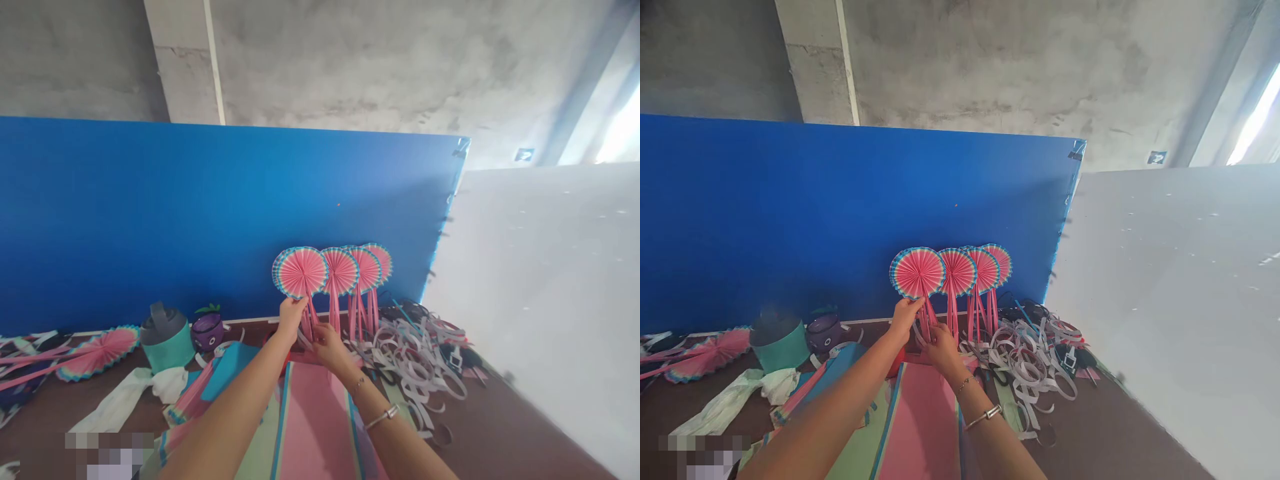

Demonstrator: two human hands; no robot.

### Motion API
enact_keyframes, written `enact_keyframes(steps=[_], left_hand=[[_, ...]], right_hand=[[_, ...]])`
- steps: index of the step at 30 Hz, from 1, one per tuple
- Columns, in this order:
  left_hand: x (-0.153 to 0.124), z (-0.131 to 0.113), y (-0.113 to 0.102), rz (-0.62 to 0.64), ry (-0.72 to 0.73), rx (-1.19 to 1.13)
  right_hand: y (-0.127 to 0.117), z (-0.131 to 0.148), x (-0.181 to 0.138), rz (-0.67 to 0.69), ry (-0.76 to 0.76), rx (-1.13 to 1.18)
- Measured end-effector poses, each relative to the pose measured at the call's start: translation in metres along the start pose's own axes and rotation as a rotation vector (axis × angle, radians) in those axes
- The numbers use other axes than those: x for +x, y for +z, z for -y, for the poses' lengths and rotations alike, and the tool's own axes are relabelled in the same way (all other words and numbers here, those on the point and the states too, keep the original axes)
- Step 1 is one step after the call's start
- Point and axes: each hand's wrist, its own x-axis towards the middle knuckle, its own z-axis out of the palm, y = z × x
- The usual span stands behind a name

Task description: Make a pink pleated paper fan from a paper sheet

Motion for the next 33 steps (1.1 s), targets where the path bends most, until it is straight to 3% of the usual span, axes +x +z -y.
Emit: enact_keyframes(steps=[14, 20, 27, 33], left_hand=[[-0.013, 0.006, 0.002, -0.058, 0.067, -0.17], [-0.01, 0.002, 0.013, -0.054, 0.043, -0.172], [-0.007, 0.001, 0.012, -0.099, -0.009, -0.111], [-0.001, -0.003, 0.016, -0.043, -0.077, -0.126]], right_hand=[[0.014, 0.016, -0.024, 0.017, -0.016, -0.089], [0.009, 0.011, -0.018, -0.011, 0.043, -0.126], [0.004, 0.009, -0.015, -0.026, 0.081, -0.168], [0.001, 0.011, -0.015, -0.007, 0.072, -0.201]])
